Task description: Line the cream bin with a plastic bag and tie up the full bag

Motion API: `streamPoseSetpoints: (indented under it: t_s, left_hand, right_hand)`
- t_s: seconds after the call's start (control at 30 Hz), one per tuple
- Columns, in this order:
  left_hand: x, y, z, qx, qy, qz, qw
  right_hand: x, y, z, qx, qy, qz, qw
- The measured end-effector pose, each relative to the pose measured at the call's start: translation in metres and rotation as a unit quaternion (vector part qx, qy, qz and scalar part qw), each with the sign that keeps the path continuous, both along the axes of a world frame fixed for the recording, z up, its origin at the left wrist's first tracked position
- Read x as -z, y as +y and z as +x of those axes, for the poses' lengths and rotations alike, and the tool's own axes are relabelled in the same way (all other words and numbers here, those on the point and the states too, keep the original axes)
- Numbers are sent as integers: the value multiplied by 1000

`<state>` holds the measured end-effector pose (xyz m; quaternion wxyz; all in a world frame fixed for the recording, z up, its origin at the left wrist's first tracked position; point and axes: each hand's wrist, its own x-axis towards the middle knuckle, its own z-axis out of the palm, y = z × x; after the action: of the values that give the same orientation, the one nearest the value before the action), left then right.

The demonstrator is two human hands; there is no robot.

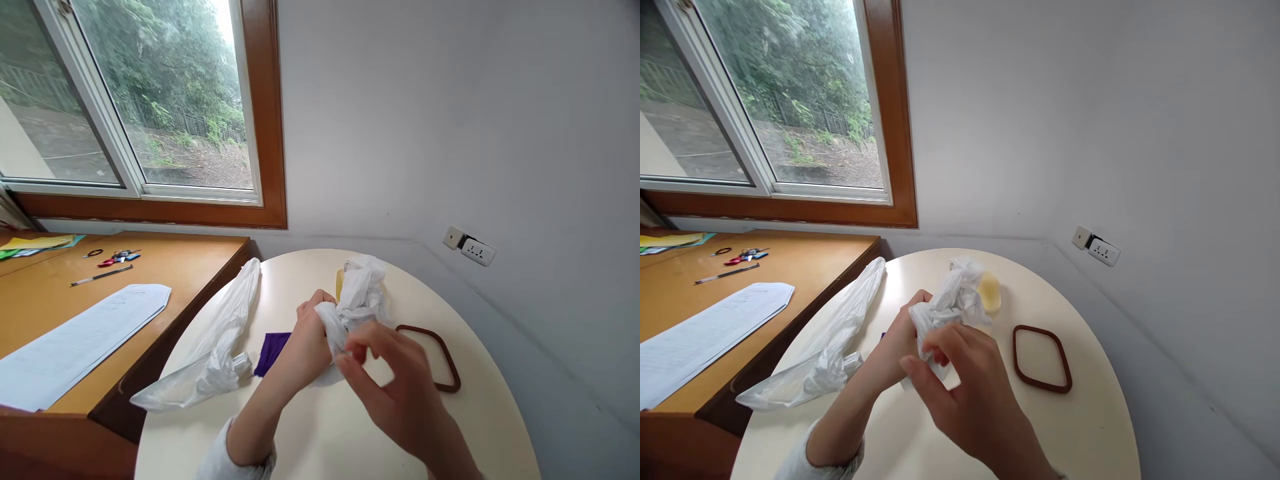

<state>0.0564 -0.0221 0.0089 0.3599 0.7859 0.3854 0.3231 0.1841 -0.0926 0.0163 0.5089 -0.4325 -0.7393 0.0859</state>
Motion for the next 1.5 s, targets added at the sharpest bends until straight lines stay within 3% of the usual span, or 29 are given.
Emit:
streamPoseSetpoints:
  t_s: [0.1, 0.2, 0.4, 0.53, 0.87, 1.03, 1.3, 1.5]
  left_hand:
    - [-3, -4, -3, 15, 83, 82, 993]
    - [-4, -6, -6, 49, 140, 133, 980]
    - [-5, -6, -13, 84, 143, 118, 979]
    - [-7, -8, -16, 74, 142, 99, 982]
    - [-14, -13, -7, 53, 154, 98, 982]
    - [-13, -10, -12, 48, 102, 95, 989]
    - [-17, -1, -22, 139, -31, 84, 986]
    - [-10, -2, -15, 46, 134, 76, 987]
  right_hand:
    - [3, 10, -8, 63, -40, -78, 994]
    - [4, 17, -8, 78, -39, -137, 987]
    - [1, 14, 0, 49, -22, -205, 977]
    - [2, 16, 1, 32, -22, -207, 978]
    - [14, 30, 3, 130, -17, -137, 982]
    - [16, 37, 14, 137, -25, -103, 985]
    - [11, 36, 18, 95, 3, -102, 990]
    - [17, 40, 14, 98, 34, -149, 983]
